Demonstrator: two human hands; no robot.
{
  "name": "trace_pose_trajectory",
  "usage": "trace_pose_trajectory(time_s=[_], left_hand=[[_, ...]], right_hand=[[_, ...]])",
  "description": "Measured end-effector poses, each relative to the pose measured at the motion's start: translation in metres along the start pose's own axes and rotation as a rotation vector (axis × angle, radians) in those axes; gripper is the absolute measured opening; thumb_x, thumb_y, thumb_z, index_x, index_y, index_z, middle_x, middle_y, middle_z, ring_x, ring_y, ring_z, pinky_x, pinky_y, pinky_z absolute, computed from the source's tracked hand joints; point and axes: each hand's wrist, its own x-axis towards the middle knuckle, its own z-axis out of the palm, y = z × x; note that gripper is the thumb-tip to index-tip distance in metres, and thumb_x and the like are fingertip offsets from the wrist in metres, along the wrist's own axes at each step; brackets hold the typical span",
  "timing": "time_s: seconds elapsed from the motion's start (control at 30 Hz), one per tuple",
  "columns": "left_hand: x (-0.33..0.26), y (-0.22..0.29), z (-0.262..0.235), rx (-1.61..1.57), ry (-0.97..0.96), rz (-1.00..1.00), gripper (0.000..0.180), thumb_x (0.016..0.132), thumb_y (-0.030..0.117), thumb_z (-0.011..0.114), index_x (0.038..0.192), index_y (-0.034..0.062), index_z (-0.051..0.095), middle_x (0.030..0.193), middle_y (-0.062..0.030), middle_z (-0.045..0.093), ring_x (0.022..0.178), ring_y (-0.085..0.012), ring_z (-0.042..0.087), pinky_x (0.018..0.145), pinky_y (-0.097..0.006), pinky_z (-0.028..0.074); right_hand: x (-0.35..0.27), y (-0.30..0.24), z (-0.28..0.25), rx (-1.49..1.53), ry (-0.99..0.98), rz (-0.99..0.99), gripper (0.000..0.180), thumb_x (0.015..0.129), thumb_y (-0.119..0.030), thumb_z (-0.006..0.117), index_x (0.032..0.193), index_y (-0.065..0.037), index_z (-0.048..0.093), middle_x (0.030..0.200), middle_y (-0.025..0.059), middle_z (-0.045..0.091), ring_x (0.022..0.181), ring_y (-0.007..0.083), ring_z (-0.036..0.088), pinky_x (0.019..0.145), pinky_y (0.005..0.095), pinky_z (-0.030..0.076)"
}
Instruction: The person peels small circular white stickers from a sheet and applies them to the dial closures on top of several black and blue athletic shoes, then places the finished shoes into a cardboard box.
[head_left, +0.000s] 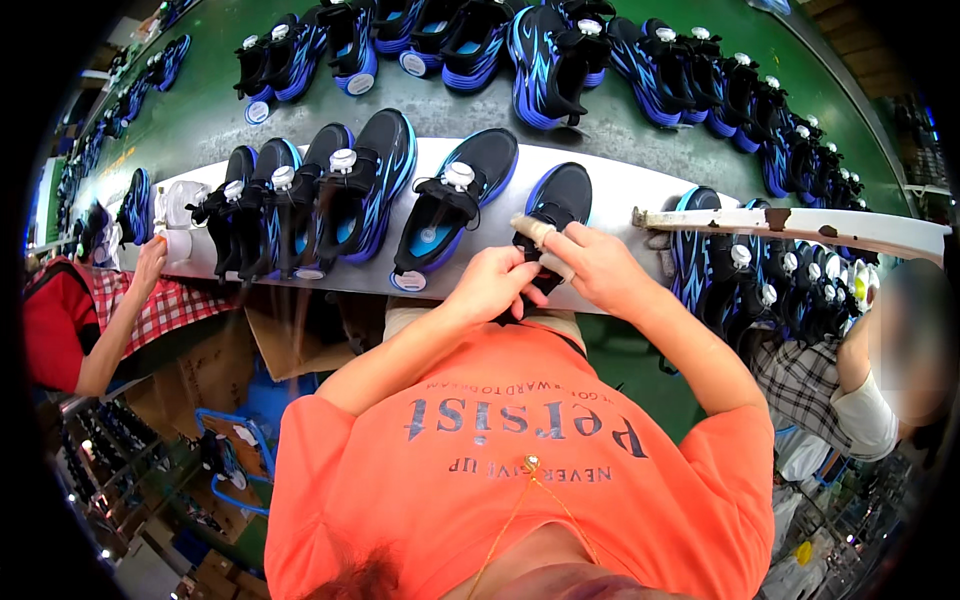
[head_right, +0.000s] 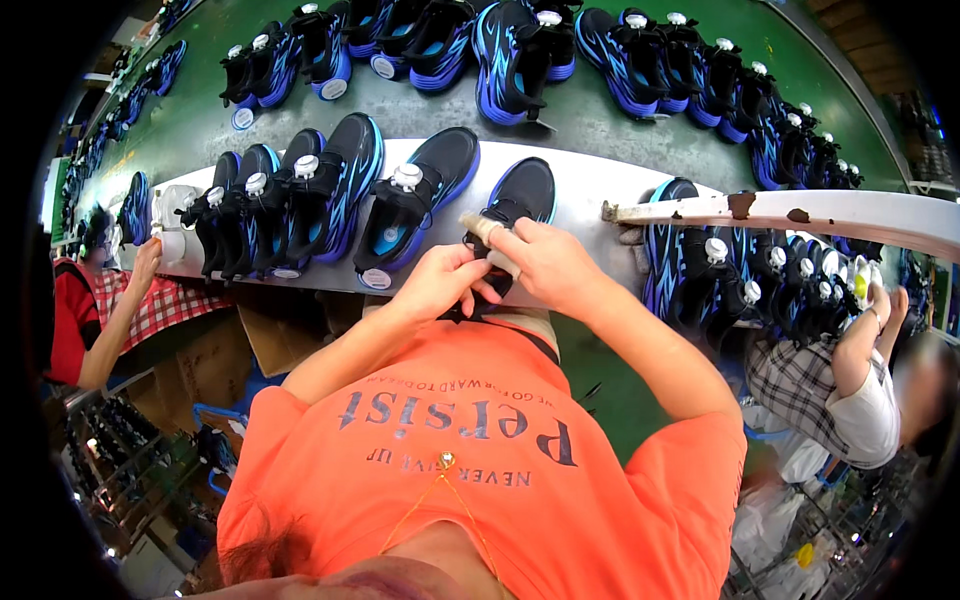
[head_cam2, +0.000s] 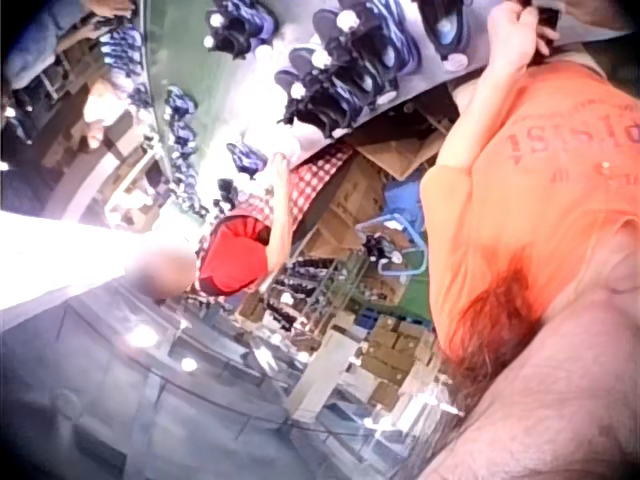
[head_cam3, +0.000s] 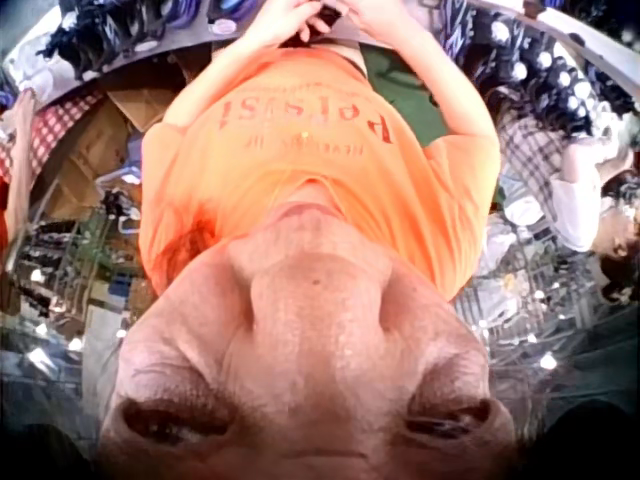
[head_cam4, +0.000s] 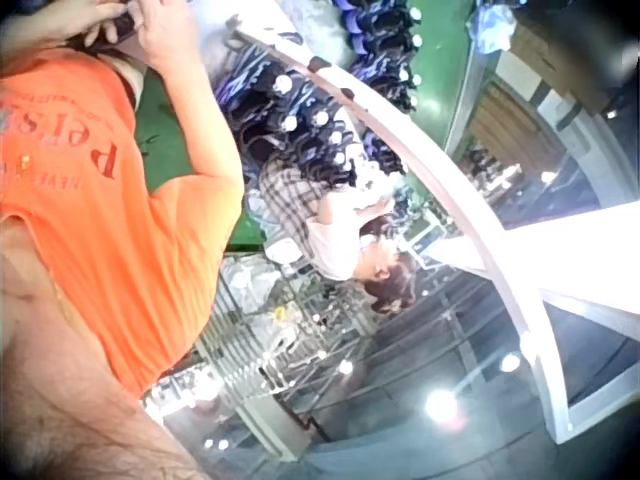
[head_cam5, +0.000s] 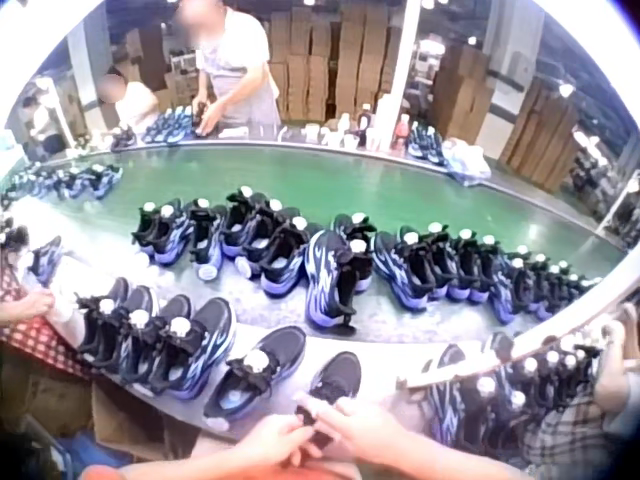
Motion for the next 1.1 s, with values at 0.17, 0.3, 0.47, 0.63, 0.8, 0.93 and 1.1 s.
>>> trace_pose_trajectory(time_s=[0.17,0.3,0.47,0.63,0.8,0.93,1.1], left_hand=[[-0.004,0.002,0.003,-0.137,-0.003,0.008,0.025,0.097,0.017,0.049,0.103,-0.0042,0.061,0.099,-0.0128,0.067,0.071,-0.0147,0.066,0.051,-0.023,0.05],[-0.014,0.017,0.012,-0.065,0.013,-0.063,0.027,0.097,0.02,0.049,0.103,-0.0033,0.062,0.098,-0.0141,0.067,0.069,-0.0167,0.066,0.053,-0.024,0.05],[-0.009,0.005,0.016,-0.167,0.042,-0.009,0.029,0.097,0.021,0.049,0.107,-0.0032,0.061,0.088,-0.0146,0.069,0.059,-0.0148,0.062,0.053,-0.023,0.048],[-0.012,0.009,0.009,-0.139,-0.008,-0.103,0.03,0.097,0.02,0.049,0.11,-0.0047,0.06,0.091,-0.0145,0.068,0.066,-0.0142,0.064,0.054,-0.023,0.049],[-0.057,0.024,-0.026,0.409,0.406,0.506,0.018,0.089,0.004,0.056,0.103,0.0027,0.066,0.09,-0.0096,0.066,0.074,-0.0155,0.064,0.062,-0.027,0.05],[-0.042,0.009,-0.086,0.631,0.815,0.522,0.019,0.082,0.005,0.063,0.1,-0.0003,0.063,0.091,-0.0132,0.061,0.075,-0.0242,0.061,0.068,-0.033,0.048],[-0.003,-0.014,-0.104,0.562,0.916,0.545,0.02,0.083,0.01,0.061,0.099,-0.002,0.064,0.086,-0.0156,0.062,0.074,-0.0292,0.062,0.068,-0.035,0.047]], right_hand=[[0.004,-0.013,-0.006,-0.015,0.056,0.139,0.062,0.082,-0.018,0.062,0.14,-0.023,0.042,0.081,0.0119,0.051,0.07,0.0321,0.058,0.06,0.0426,0.047],[0.006,-0.007,0.003,-0.159,0.105,-0.035,0.06,0.082,-0.022,0.063,0.139,-0.027,0.044,0.082,0.0113,0.051,0.072,0.0299,0.056,0.062,0.0403,0.047],[0.009,-0.016,-0.024,0.049,-0.048,0.137,0.061,0.079,-0.022,0.066,0.137,-0.027,0.047,0.078,0.0091,0.053,0.074,0.0293,0.057,0.06,0.0393,0.047],[0.017,-0.008,0.004,-0.026,0.037,0.154,0.046,0.09,-0.028,0.057,0.135,-0.026,0.049,0.076,0.0108,0.06,0.068,0.0319,0.061,0.059,0.0392,0.047],[0.043,0.018,-0.028,0.19,0.115,0.065,0.051,0.083,-0.018,0.067,0.133,-0.021,0.054,0.101,0.0155,0.065,0.085,0.0244,0.063,0.076,0.0341,0.049],[0.101,0.013,-0.026,0.279,0.03,-0.169,0.069,0.069,-0.015,0.074,0.134,-0.023,0.052,0.097,0.0105,0.053,0.096,0.0266,0.053,0.081,0.036,0.046],[0.15,0.001,0.01,0.257,-0.021,-0.352,0.046,0.065,-0.017,0.076,0.108,-0.012,0.059,0.09,0.0134,0.054,0.088,0.0338,0.057,0.075,0.0411,0.047]])
